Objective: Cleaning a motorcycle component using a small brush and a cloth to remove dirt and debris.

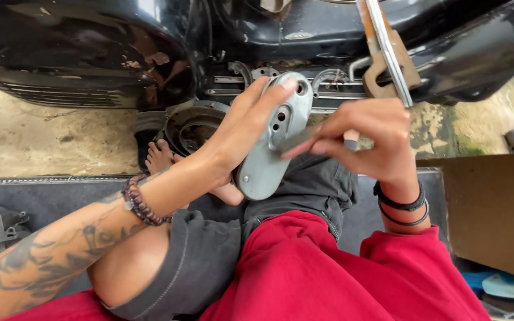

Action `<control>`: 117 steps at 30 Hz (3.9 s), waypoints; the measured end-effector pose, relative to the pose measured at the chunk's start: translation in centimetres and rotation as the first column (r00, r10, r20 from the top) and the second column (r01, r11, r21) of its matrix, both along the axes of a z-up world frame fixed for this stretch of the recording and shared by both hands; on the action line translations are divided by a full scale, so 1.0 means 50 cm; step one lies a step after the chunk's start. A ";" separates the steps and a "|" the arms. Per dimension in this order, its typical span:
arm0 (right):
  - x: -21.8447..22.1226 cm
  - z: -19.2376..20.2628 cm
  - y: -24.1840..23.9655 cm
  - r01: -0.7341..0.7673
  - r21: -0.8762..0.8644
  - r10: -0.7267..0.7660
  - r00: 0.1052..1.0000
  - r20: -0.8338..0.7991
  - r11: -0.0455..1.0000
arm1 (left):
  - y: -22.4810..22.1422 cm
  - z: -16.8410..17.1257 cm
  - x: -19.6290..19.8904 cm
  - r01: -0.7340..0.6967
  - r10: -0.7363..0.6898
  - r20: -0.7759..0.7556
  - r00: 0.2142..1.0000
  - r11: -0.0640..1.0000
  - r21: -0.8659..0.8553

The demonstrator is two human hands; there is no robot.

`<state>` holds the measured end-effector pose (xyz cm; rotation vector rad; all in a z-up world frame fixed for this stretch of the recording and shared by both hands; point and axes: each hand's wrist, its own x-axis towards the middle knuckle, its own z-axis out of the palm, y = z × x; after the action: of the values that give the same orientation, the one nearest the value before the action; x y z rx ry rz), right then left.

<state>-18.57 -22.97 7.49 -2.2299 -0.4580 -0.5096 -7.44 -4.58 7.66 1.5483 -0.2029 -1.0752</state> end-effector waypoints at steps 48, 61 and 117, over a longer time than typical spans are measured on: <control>0.231 0.069 0.021 -0.339 -0.440 0.294 0.941 -0.168 0.832 | 0.054 -0.162 0.083 -0.434 -0.194 -0.700 0.688 0.663 -0.611; 0.312 0.075 -0.044 -0.203 -0.533 0.163 0.979 -0.121 0.821 | 0.060 -0.183 0.133 -0.375 0.000 -0.605 0.796 0.785 -0.493; 0.372 0.015 -0.119 -0.423 -0.305 0.337 0.894 -0.295 0.854 | -0.007 -0.266 0.077 -0.306 0.359 -0.063 0.931 0.676 -0.670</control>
<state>0.02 -28.92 8.23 -2.4170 -0.9094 0.0575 -3.59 -4.95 -5.63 0.9053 -0.3072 -0.5462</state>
